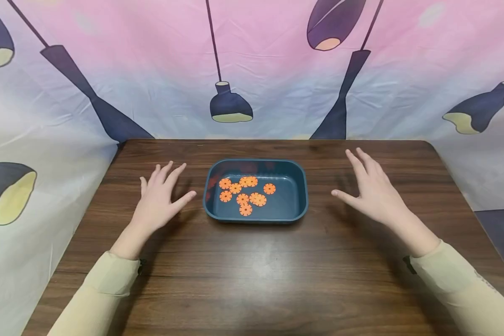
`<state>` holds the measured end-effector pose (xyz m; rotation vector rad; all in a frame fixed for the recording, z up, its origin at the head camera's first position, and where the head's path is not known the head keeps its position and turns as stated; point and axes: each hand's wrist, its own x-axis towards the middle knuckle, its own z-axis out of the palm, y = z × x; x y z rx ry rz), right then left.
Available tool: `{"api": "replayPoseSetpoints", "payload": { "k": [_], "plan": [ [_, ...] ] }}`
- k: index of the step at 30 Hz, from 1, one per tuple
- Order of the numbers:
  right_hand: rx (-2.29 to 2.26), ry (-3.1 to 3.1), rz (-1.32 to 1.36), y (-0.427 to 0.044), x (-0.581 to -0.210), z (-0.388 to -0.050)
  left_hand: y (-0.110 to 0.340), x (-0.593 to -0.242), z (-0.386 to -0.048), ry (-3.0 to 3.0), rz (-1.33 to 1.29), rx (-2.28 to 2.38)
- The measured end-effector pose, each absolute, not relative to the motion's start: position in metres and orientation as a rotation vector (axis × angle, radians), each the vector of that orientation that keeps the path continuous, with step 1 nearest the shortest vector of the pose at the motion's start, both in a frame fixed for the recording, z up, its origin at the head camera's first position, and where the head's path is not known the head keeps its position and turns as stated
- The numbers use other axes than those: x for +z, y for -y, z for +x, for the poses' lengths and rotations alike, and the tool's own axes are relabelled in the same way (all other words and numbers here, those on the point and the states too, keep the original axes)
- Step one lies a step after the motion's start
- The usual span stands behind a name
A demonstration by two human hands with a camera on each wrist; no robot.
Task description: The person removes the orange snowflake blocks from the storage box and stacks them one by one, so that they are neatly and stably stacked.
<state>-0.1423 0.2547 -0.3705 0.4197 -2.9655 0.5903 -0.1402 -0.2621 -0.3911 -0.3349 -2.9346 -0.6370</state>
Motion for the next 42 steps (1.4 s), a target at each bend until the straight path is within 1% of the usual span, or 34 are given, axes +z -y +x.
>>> {"api": "replayPoseSetpoints", "payload": {
  "k": [12, 18, 23, 35, 42],
  "plan": [
    [0.884, 2.816, 0.554, -0.214, -0.367, -0.159, 0.238, -0.397, -0.147, 2.872, -0.316, -1.387],
    [1.057, 2.746, 0.613, -0.193, -0.369, -0.166, 0.229, -0.403, -0.15, 2.799, -0.36, -1.725],
    [1.186, 2.696, 0.672, -0.177, -0.372, -0.172, 0.227, -0.408, -0.152, 2.751, -0.383, -1.841],
    [1.599, 2.647, 0.826, -0.146, -0.382, -0.191, 0.218, -0.413, -0.148, 2.596, -0.304, -2.069],
    [1.633, 2.667, 0.962, -0.131, -0.387, -0.197, 0.214, -0.417, -0.145, 2.52, -0.276, -2.11]
  ]
}}
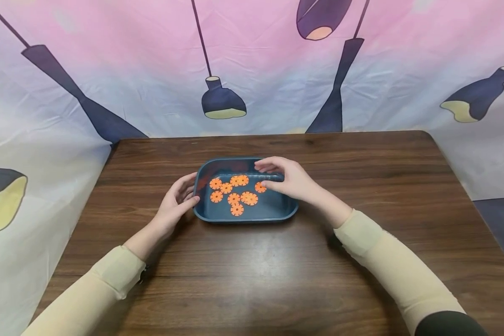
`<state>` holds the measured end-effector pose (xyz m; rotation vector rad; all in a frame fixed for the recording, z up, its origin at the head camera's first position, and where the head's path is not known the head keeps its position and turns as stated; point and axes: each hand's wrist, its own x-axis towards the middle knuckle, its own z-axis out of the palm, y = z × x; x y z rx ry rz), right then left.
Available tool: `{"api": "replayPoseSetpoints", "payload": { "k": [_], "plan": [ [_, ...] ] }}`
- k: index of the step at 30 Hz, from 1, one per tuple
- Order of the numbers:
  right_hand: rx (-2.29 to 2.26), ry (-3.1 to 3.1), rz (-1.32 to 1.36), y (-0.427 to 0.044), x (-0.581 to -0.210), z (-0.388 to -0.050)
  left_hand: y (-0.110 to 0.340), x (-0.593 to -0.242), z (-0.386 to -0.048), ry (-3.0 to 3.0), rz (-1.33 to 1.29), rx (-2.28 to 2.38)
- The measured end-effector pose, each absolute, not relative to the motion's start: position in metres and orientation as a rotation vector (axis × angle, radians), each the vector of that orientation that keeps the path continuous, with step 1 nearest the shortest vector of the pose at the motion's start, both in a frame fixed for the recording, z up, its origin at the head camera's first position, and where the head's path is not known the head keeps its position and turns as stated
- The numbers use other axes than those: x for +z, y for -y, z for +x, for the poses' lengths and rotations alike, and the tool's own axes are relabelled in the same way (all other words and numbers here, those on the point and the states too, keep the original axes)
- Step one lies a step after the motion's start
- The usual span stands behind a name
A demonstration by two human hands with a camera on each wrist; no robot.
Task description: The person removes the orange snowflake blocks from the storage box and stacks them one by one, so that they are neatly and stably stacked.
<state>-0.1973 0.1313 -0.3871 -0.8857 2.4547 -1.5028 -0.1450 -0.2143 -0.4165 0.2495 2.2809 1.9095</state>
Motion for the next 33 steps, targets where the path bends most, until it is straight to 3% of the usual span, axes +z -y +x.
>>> {"api": "replayPoseSetpoints", "payload": {
  "k": [33],
  "plan": [
    [-0.915, -2.309, -1.023, -0.082, -0.402, -0.221, 0.219, -0.429, -0.146, -1.88, 0.112, 2.156]
  ]
}}
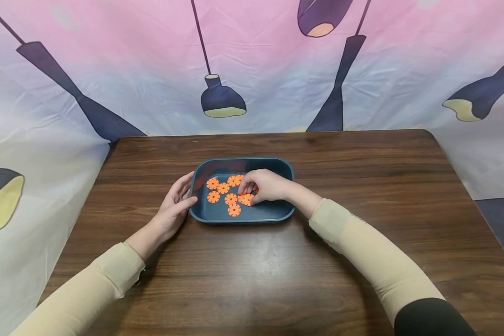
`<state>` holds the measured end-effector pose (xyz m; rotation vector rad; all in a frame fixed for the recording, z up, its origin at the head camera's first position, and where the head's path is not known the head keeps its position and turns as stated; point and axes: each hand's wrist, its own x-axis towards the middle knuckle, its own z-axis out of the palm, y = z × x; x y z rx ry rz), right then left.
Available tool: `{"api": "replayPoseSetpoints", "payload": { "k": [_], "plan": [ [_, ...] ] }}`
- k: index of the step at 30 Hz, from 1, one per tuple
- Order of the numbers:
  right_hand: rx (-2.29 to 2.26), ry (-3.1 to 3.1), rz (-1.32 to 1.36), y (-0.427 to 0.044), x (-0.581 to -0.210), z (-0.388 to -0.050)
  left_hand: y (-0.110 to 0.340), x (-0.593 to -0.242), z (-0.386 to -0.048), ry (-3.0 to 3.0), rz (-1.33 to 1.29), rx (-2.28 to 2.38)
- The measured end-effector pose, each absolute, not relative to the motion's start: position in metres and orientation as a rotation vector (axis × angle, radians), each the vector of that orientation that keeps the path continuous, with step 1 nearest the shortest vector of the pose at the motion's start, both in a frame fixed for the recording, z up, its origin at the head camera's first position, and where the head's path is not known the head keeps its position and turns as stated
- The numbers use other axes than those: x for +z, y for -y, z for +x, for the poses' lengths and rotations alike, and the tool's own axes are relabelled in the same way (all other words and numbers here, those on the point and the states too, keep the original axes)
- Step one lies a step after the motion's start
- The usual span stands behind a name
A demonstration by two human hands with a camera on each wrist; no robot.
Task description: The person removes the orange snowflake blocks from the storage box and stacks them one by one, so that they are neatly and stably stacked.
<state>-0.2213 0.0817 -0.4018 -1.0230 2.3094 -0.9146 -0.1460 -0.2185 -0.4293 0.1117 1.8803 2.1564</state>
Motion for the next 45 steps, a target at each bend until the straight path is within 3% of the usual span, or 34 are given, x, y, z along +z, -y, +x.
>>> {"api": "replayPoseSetpoints", "payload": {
  "k": [29, 45],
  "plan": [
    [-0.983, -2.323, -0.971, -0.084, -0.398, -0.222, 0.219, -0.427, -0.147, -1.858, 0.058, 2.136],
    [-1.16, -2.329, -0.889, -0.113, -0.375, -0.23, 0.219, -0.427, -0.147, -1.854, 0.055, 2.142]
  ]
}}
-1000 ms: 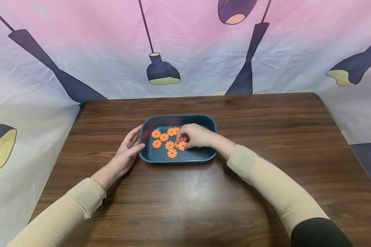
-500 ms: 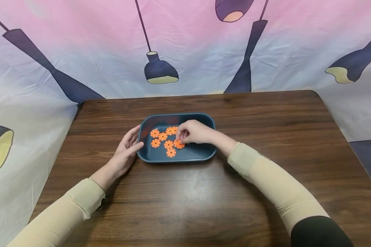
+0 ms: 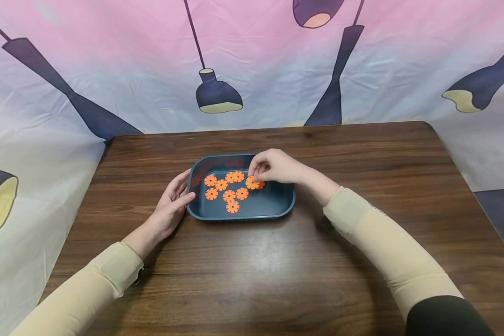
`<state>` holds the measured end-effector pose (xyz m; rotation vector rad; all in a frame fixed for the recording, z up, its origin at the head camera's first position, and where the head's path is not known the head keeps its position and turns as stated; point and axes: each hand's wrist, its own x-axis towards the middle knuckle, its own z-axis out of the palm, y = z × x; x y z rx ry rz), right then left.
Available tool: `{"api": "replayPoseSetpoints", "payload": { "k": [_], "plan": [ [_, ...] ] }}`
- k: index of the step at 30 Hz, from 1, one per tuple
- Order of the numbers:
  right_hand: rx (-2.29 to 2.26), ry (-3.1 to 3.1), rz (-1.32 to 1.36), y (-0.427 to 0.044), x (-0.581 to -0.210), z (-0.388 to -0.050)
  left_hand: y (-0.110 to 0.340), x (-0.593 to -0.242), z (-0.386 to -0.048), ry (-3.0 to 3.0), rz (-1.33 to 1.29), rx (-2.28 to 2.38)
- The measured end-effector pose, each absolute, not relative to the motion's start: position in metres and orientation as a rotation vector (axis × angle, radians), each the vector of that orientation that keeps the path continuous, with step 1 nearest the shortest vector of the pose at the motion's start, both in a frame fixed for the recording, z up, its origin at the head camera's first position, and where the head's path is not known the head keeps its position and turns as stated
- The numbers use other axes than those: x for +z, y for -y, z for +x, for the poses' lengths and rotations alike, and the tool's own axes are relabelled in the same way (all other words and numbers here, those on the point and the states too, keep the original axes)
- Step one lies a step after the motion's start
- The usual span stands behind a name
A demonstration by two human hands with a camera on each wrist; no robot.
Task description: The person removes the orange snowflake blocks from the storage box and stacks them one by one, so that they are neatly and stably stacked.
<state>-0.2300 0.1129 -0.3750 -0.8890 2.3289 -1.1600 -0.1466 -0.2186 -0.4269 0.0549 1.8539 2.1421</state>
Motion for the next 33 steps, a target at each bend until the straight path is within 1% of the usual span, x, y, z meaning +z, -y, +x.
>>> {"api": "replayPoseSetpoints", "payload": {
  "k": [14, 33],
  "plan": [
    [-1.244, -2.341, -0.738, -0.166, -0.353, -0.229, 0.219, -0.425, -0.147, -1.87, 0.053, 2.125],
    [-1.253, -2.414, -0.544, -0.239, -0.365, -0.222, 0.218, -0.426, -0.146, -1.872, 0.06, 2.132]
  ]
}}
